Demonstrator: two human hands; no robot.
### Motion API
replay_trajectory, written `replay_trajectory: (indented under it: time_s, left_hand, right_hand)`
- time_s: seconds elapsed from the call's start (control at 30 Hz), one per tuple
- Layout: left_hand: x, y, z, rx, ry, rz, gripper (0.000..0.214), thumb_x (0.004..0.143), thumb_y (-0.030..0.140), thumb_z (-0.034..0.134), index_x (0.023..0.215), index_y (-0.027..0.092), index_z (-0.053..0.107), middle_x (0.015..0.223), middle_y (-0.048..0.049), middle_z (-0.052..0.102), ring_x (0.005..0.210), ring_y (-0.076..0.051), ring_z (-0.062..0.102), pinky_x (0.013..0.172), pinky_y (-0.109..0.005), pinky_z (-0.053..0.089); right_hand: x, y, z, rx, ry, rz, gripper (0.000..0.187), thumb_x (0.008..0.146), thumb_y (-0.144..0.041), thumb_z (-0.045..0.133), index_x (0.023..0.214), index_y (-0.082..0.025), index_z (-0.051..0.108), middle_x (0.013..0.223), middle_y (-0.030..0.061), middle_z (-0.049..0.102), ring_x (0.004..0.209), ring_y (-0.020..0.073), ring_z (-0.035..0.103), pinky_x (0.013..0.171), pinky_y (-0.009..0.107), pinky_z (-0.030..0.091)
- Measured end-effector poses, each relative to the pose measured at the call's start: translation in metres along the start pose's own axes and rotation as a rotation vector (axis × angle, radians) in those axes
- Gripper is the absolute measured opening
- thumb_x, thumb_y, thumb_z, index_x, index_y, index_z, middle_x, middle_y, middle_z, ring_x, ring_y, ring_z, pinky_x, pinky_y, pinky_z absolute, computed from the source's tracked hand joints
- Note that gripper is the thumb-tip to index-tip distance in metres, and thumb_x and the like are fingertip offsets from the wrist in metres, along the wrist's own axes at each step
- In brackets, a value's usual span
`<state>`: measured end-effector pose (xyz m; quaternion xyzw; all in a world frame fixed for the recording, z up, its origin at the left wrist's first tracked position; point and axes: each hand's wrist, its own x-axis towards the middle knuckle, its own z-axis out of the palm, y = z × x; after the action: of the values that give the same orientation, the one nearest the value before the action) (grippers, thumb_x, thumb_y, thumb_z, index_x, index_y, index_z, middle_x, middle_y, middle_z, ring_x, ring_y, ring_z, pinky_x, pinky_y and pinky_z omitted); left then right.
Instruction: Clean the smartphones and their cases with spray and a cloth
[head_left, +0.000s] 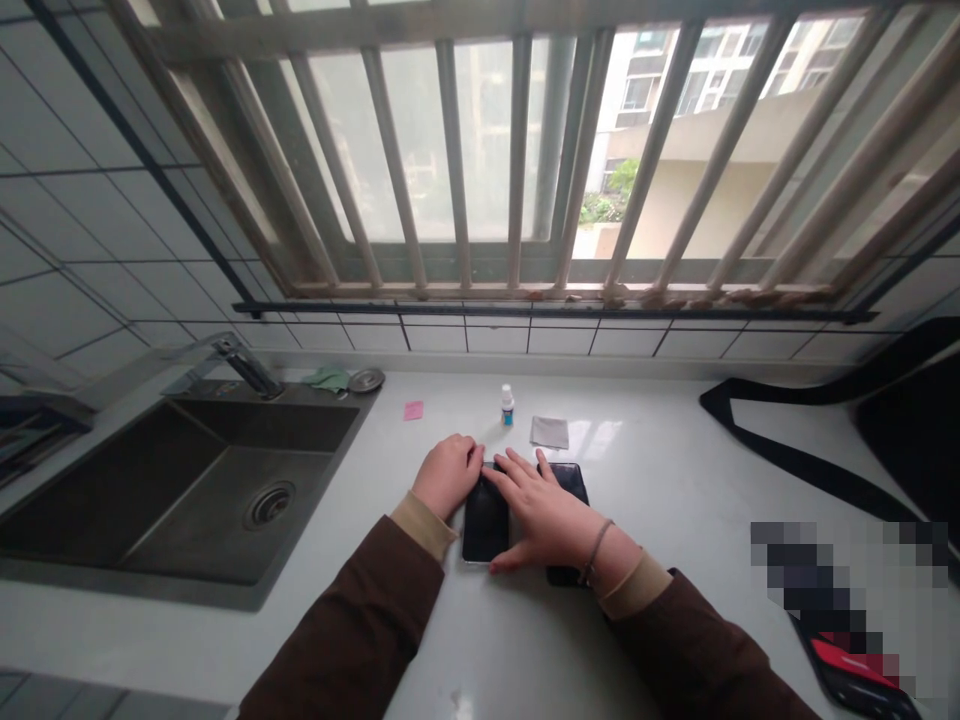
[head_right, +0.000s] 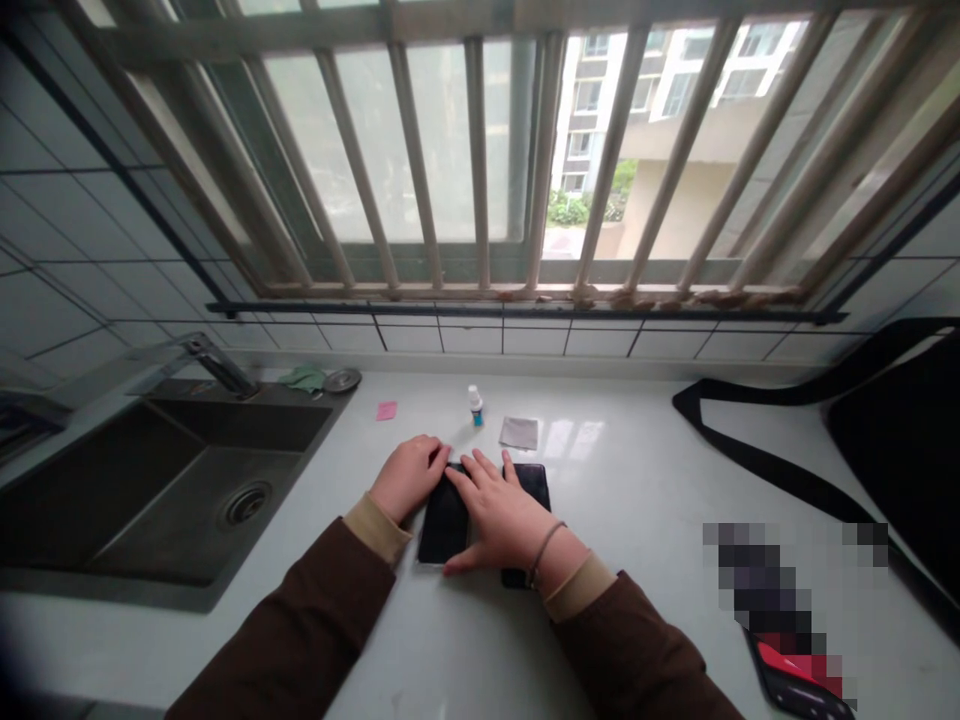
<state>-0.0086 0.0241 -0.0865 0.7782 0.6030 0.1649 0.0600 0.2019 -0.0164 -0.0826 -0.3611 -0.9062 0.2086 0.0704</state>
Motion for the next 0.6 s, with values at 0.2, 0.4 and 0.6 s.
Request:
replay_trajectory:
  time_s: [0.2, 0.4, 0.6]
  left_hand:
    - [-0.0004, 0.001, -0.0036, -0.024, 0.001, 0.014, 0.032, 0.104, 0.028, 0.049, 0.084, 0.018, 0.072, 0.089, -0.0103, 0.073, 0.087, -0.022, 0.068, 0.084, -0.033, 0.048]
    - [-0.001, -0.0002, -0.003, -0.042, -0.001, 0.032, 0.03, 0.103, 0.027, 0.051, 0.082, 0.019, 0.071, 0.088, -0.0091, 0.072, 0.085, -0.022, 0.066, 0.082, -0.032, 0.047]
    - [-0.0017, 0.0002, -0.0046, -0.042, -0.003, 0.053, 0.029, 0.104, 0.028, 0.051, 0.083, 0.019, 0.069, 0.088, -0.0083, 0.071, 0.085, -0.021, 0.066, 0.082, -0.032, 0.047]
  right_hand:
    - [-0.0001, 0.0021, 0.0001, 0.004, 0.005, 0.002, 0.133, 0.067, -0.085, 0.075, 0.169, -0.016, 0.023, 0.174, 0.0239, 0.021, 0.162, 0.0447, 0.01, 0.124, 0.073, -0.006]
    - [-0.0003, 0.0004, -0.0015, 0.003, 0.004, 0.011, 0.138, 0.063, -0.087, 0.077, 0.168, -0.015, 0.024, 0.173, 0.0249, 0.022, 0.162, 0.0447, 0.01, 0.125, 0.073, -0.005]
    - [-0.0011, -0.0034, -0.0024, -0.025, 0.058, 0.002, 0.133, 0.061, -0.084, 0.081, 0.163, -0.013, 0.033, 0.17, 0.0265, 0.029, 0.161, 0.0449, 0.014, 0.126, 0.071, -0.005]
